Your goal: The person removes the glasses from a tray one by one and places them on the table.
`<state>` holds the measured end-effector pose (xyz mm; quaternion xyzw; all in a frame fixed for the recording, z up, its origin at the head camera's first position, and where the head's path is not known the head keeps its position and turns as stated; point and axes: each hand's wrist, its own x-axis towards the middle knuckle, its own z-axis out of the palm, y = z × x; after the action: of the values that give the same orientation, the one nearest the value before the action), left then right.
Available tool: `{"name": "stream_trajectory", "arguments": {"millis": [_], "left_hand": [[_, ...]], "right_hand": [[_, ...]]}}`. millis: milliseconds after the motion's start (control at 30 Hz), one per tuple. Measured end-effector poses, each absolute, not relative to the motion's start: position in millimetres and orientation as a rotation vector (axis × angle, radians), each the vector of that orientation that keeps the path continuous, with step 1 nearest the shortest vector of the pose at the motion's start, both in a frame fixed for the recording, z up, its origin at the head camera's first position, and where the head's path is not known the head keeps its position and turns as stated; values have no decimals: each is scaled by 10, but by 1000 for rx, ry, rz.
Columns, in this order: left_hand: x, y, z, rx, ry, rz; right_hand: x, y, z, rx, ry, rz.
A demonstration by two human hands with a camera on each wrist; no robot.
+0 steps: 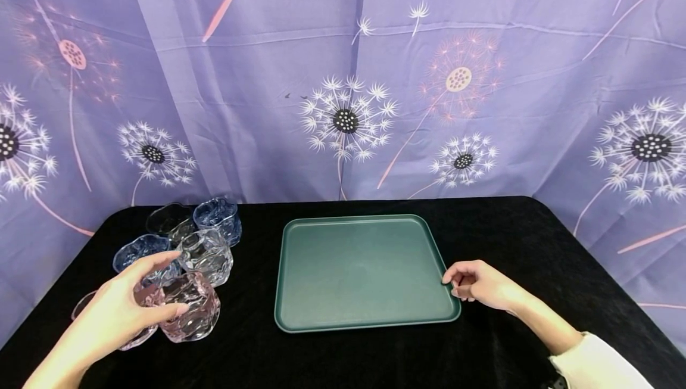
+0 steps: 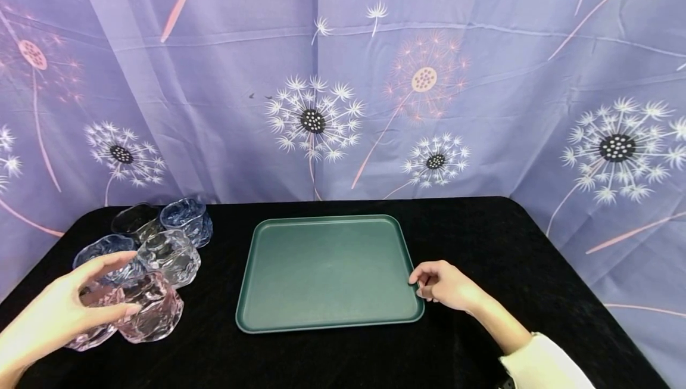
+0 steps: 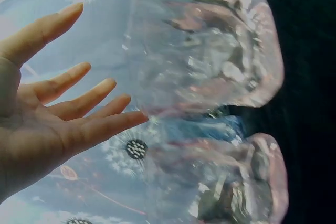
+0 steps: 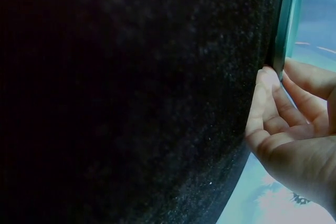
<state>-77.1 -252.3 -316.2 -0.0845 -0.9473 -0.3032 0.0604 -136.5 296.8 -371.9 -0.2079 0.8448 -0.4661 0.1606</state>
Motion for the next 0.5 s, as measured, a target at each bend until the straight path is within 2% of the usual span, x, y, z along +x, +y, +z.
{"name": "stream_trajectory", "arguments": {"millis": [200, 500], "left_hand": [[-846, -2336, -3102, -413, -2716, -1012], [-952, -1940, -3019, -516, -2687, -1045]], "right_hand": [[-1365, 2974, -3720, -600, 2407, -1333], [-1380, 2951, -3717, -603, 2411, -1320]]}}
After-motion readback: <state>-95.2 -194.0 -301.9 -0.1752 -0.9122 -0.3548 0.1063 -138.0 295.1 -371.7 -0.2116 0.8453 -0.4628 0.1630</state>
